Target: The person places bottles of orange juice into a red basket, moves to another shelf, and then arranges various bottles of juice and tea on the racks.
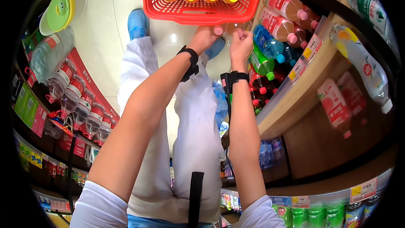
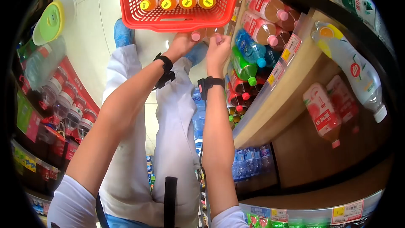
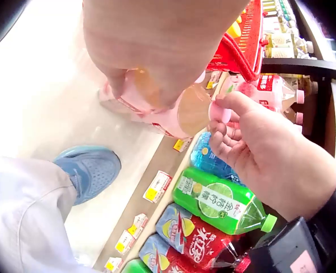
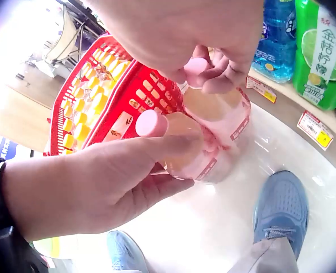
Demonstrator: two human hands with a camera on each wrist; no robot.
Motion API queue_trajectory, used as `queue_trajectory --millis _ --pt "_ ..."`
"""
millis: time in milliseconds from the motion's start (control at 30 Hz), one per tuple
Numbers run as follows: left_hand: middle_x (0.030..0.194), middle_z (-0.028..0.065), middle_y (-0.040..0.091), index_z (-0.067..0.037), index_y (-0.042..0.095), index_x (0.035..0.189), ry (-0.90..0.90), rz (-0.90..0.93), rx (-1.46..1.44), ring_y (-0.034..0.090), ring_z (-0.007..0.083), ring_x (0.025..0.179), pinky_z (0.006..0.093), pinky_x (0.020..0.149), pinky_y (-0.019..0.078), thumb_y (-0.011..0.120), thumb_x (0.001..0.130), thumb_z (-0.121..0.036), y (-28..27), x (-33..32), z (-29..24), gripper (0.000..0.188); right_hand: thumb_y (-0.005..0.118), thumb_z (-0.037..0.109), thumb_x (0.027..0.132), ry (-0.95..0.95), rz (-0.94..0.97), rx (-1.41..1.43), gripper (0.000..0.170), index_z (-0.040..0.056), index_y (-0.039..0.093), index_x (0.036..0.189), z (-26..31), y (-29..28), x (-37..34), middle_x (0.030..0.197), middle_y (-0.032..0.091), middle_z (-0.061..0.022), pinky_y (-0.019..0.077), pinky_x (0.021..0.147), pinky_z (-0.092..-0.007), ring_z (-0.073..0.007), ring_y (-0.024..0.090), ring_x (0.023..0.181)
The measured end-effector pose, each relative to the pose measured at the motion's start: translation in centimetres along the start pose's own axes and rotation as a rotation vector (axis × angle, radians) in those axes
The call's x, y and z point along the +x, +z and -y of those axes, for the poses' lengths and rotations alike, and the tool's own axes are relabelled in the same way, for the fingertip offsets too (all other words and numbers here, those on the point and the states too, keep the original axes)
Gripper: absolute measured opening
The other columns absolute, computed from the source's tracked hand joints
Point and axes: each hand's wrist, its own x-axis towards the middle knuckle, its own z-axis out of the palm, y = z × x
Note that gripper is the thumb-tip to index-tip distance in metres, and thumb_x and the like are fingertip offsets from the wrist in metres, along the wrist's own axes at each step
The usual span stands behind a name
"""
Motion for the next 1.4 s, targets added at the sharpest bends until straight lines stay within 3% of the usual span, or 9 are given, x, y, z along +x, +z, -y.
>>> queue_trajectory --millis 267,333,400,467,600,767,967,1167,1400 --pt "0.108 0.0221 0.068 -0.001 0.064 0.115 -0.089 0.201 0.383 0.064 0.0386 0.102 0.0435 0.090 0.0505 0.075 0.080 -0.042 0.0 -0.7 1.4 0.055 0.054 0.026 0.096 -0.153 0.169 -0.129 0.032 -0.0019 0.066 0.104 1.6 -6.2 -2.8 0.082 0.065 -0.0216 0.0481 0.071 -0.0470 -0.0392 0.063 0.078" --pt "0.103 0.0243 0.069 -0.001 0.071 0.104 -0.281 0.384 0.494 0.066 0.0394 0.098 0.0454 0.086 0.0528 0.074 0.081 -0.039 -1.9 -1.8 -3.6 0.045 0.046 0.024 0.099 -0.004 0.117 0.031 0.032 -0.0005 0.066 0.105 5.9 -10.9 -4.7 0.076 0.062 -0.0181 0.0471 0.068 -0.0437 -0.0352 0.061 0.073" --pt "0.106 0.0247 0.068 0.001 0.069 0.103 -0.318 0.786 0.751 0.068 0.0349 0.098 0.0439 0.083 0.0539 0.071 0.083 -0.037 -4.1 -2.5 -11.0 0.044 0.038 0.026 0.103 -0.283 -0.059 0.021 0.039 0.0006 0.066 0.105 7.5 -15.4 -6.1 0.069 0.057 -0.0112 0.0443 0.062 -0.0376 -0.0251 0.057 0.066" --pt "0.106 0.0209 0.068 0.000 0.067 0.101 -0.069 0.895 0.987 0.067 0.0305 0.097 0.0425 0.081 0.0530 0.069 0.084 -0.031 -5.1 -5.0 -16.7 0.036 0.031 0.033 0.106 -0.200 -0.241 0.209 0.048 0.0018 0.067 0.106 10.5 -19.7 -7.8 0.071 0.049 -0.0007 0.0371 0.060 -0.0269 -0.0111 0.045 0.066" --pt "0.094 0.0110 0.060 -0.003 0.058 0.099 0.627 0.600 0.734 0.060 0.0285 0.094 0.0383 0.081 0.0491 0.070 0.082 -0.022 -5.3 -8.1 -22.8 0.028 0.052 0.019 0.098 -0.175 -0.738 0.215 0.028 -0.0034 0.057 0.113 11.0 -27.1 -6.8 0.091 0.054 -0.0065 0.0374 0.066 -0.0281 -0.0125 0.046 0.074" --pt "0.095 0.0115 0.060 -0.002 0.055 0.101 0.780 0.480 0.576 0.060 0.0283 0.092 0.0388 0.080 0.0496 0.070 0.077 -0.015 -1.5 -6.2 -29.6 0.031 0.064 0.012 0.089 -0.311 -1.085 -0.036 0.047 -0.0070 0.045 0.128 8.1 -33.5 -2.9 0.119 0.049 -0.0181 0.0486 0.090 -0.0377 -0.0256 0.055 0.101" --pt "0.097 0.0131 0.062 0.002 0.057 0.108 0.856 0.294 0.338 0.061 0.0305 0.095 0.0411 0.077 0.0518 0.078 0.067 -0.017 6.7 -3.9 -34.9 0.049 0.062 0.014 0.092 -0.041 -0.881 0.259 0.055 -0.0100 0.039 0.135 9.5 -34.9 -0.3 0.130 0.045 -0.0261 0.0500 0.096 -0.0419 -0.0309 0.055 0.115" --pt "0.138 0.0246 0.044 -0.008 0.038 0.146 0.722 0.249 0.102 0.047 0.0394 0.119 0.0454 0.092 0.0482 0.085 0.062 -0.020 11.3 -4.8 -36.3 0.097 0.063 0.016 0.095 -0.159 -0.889 0.033 0.047 -0.0092 0.046 0.131 10.3 -33.9 -3.0 0.121 0.057 -0.0241 0.0517 0.094 -0.0387 -0.0289 0.061 0.109" --pt "0.131 0.0219 0.046 -0.008 0.043 0.139 0.713 0.204 -0.025 0.047 0.0392 0.119 0.0466 0.093 0.0476 0.090 0.054 -0.023 12.1 -5.9 -35.9 0.098 0.061 0.025 0.098 -0.231 -0.772 0.157 0.041 -0.0061 0.054 0.124 10.7 -33.8 -4.8 0.114 0.062 -0.0209 0.0499 0.091 -0.0381 -0.0263 0.060 0.106"
